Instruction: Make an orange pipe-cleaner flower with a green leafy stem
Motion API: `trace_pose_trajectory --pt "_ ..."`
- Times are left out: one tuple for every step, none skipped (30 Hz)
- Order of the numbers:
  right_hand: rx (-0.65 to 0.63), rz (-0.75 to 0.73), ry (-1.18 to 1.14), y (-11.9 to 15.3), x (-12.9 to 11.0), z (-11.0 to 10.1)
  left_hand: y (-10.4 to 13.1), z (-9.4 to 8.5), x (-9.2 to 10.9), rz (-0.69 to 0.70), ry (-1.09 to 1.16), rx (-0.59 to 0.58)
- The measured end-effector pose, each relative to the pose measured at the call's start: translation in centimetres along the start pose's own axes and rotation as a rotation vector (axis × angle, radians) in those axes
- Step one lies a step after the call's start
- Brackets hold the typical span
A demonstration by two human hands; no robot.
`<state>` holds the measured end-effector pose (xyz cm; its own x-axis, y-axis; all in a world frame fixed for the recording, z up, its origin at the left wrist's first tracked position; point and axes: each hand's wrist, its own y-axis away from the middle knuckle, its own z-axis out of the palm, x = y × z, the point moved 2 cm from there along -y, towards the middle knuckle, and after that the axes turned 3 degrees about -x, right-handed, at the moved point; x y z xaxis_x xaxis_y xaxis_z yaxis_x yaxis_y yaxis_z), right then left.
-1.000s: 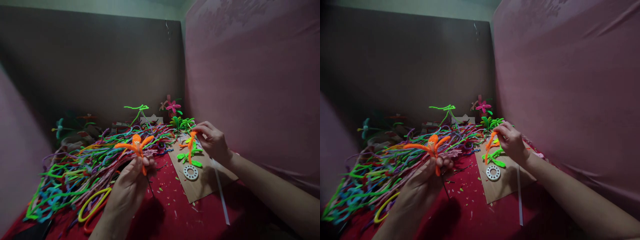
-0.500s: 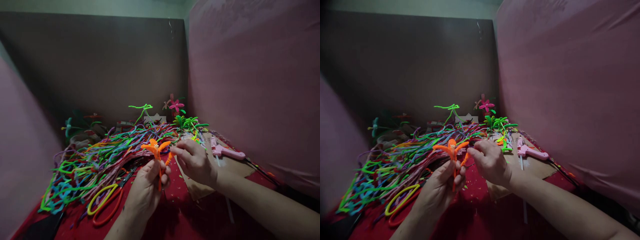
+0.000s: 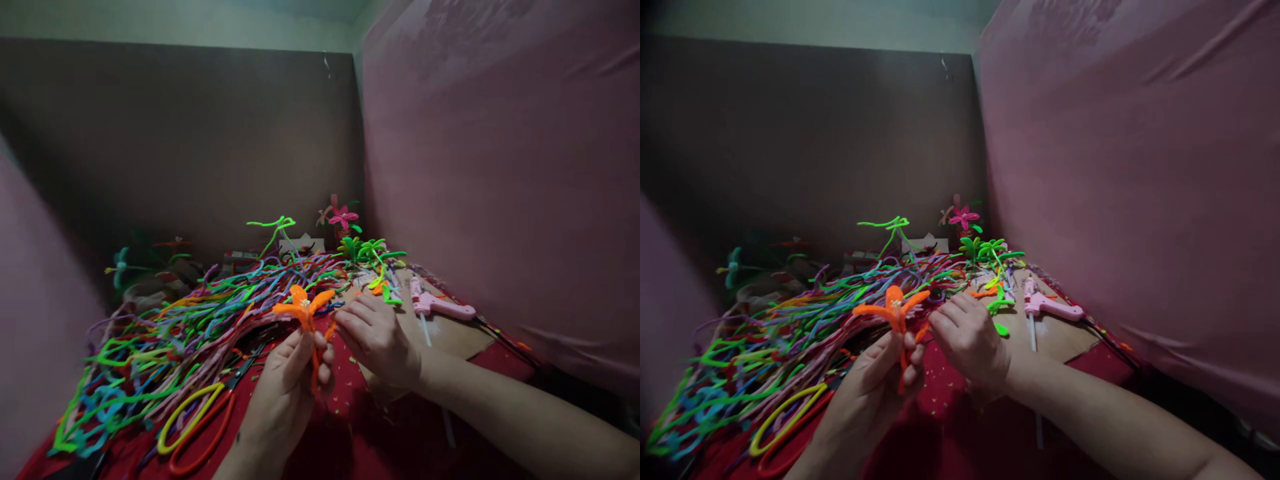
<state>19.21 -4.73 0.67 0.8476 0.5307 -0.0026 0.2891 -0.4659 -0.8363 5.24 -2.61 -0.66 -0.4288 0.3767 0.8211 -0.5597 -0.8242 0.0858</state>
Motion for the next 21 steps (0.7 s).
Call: trace_pose_trajectory --pt "-0.011 -0.005 -0.033 0.2 0.1 -0.2 0.0 -0.1 0.1 -0.016 0.006 0.009" --pt "-0.028 -0.008 -0.076 0.4 0.3 -0.4 0.0 -0.3 0.2 -0.021 0.014 0.034" --pt "-0.042 0.000 -0.124 0.9 0.7 -0.8 0.0 -0.5 0.4 -0.009 0.019 0.052" --pt "-0.049 0.019 -0.170 1.5 1.4 -1.3 0.0 -0.6 0.6 0.003 0.026 0.080" --pt "-0.053 0.064 -0.202 2.2 2.3 -2.0 0.0 -0.8 0.9 0.021 0.036 0.109" --pt "-0.019 0.123 -0.201 3.2 3.3 -2.8 0.1 -0.8 1.2 0.056 0.043 0.124" --pt "0.001 0.188 -0.170 4.3 4.5 -3.7 0.1 -0.9 1.5 0.077 0.044 0.120" --pt "0.003 0.275 -0.117 5.4 5.8 -4.6 0.2 -0.9 1.8 0.101 0.046 0.116" --pt "0.004 0.360 -0.034 6.6 7.2 -5.5 0.2 -0.9 2.0 0.129 0.048 0.104" --pt "-0.003 0.402 0.053 7.7 8.4 -6.3 0.3 -0.9 2.3 0.157 0.048 0.089" --pt "-0.026 0.453 0.122 8.7 9.5 -6.9 0.2 -0.9 2.4 0.186 0.047 0.078" --pt "-0.038 0.483 0.166 9.6 10.5 -7.5 0.2 -1.0 2.5 0.209 0.045 0.066" --pt "-0.075 0.524 0.178 10.4 11.3 -7.8 0.1 -1.0 2.5 0.218 0.042 0.056" --pt "-0.117 0.571 0.183 11.0 11.9 -8.1 0.0 -1.1 2.5 0.217 0.040 0.052" --pt "-0.164 0.604 0.178 11.5 12.4 -8.1 -0.1 -1.2 2.4 0.210 0.040 0.055" --pt "-0.211 0.625 0.173 11.9 12.7 -8.0 -0.2 -1.2 2.4 0.198 0.043 0.063" --pt "-0.253 0.631 0.173 12.1 12.9 -7.9 -0.2 -1.3 2.3 0.190 0.047 0.076" --pt "-0.294 0.622 0.176 12.3 13.1 -7.6 -0.3 -1.4 2.3 0.186 0.050 0.088" --pt "-0.328 0.606 0.187 12.5 13.2 -7.3 -0.3 -1.4 2.3 0.188 0.053 0.099" --pt "-0.363 0.589 0.206 12.5 13.4 -7.0 -0.3 -1.4 2.3 0.190 0.054 0.107" --pt "-0.397 0.577 0.230 12.6 13.6 -6.7 -0.3 -1.4 2.3 0.191 0.052 0.113"
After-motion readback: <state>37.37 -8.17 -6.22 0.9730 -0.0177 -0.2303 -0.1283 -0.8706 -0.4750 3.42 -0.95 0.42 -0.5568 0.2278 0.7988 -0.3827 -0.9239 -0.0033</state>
